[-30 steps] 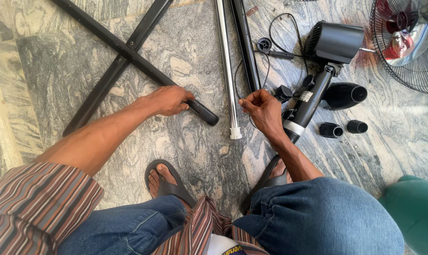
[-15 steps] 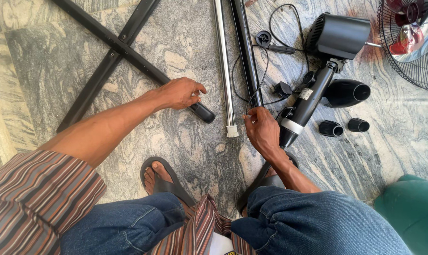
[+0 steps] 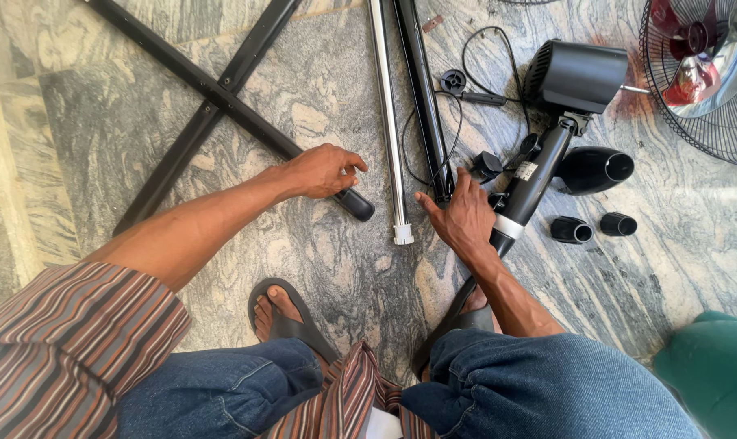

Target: The person assembles a standing fan base by connecting the central hub to the cross-shaped legs using a metal rod and an Allen key. They wipe the parts with a cloth and tighten the screws to secure the assembly.

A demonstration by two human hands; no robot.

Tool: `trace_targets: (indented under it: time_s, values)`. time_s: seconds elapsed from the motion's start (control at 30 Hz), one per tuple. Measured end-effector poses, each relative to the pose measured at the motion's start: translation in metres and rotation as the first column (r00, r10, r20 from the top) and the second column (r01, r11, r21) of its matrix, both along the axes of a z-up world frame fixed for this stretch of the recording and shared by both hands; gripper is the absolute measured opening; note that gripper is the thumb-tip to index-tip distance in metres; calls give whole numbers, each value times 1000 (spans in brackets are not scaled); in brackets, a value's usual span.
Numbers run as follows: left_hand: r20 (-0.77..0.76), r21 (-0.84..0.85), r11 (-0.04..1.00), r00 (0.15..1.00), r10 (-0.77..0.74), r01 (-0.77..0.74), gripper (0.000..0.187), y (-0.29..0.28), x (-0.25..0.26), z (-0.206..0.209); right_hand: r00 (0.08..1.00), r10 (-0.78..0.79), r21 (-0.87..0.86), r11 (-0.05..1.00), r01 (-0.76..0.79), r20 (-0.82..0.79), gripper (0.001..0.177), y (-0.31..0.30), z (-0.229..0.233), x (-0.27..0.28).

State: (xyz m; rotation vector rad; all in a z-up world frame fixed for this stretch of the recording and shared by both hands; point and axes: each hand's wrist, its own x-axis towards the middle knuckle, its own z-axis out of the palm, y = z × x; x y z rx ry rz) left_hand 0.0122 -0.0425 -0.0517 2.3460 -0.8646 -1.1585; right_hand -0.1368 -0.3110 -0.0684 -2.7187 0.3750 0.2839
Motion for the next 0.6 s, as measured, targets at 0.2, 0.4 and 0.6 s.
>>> trace_targets:
  time_s: [0.2,0.4,0.6]
  values:
    - [0,-141,989,999,40,-39,40,-9,-3,10,995,77,-148,987,-66,66,89,4,12,20]
    - [-24,-113,987,993,-116,113,45,-46,31,17,977,-207,239,947,213,-49,71,-4,17,21]
    - [-61,-83,991,993,102,-107,43,-109,78,40,906,-143,174,982,78,399,49,-21,49,-9]
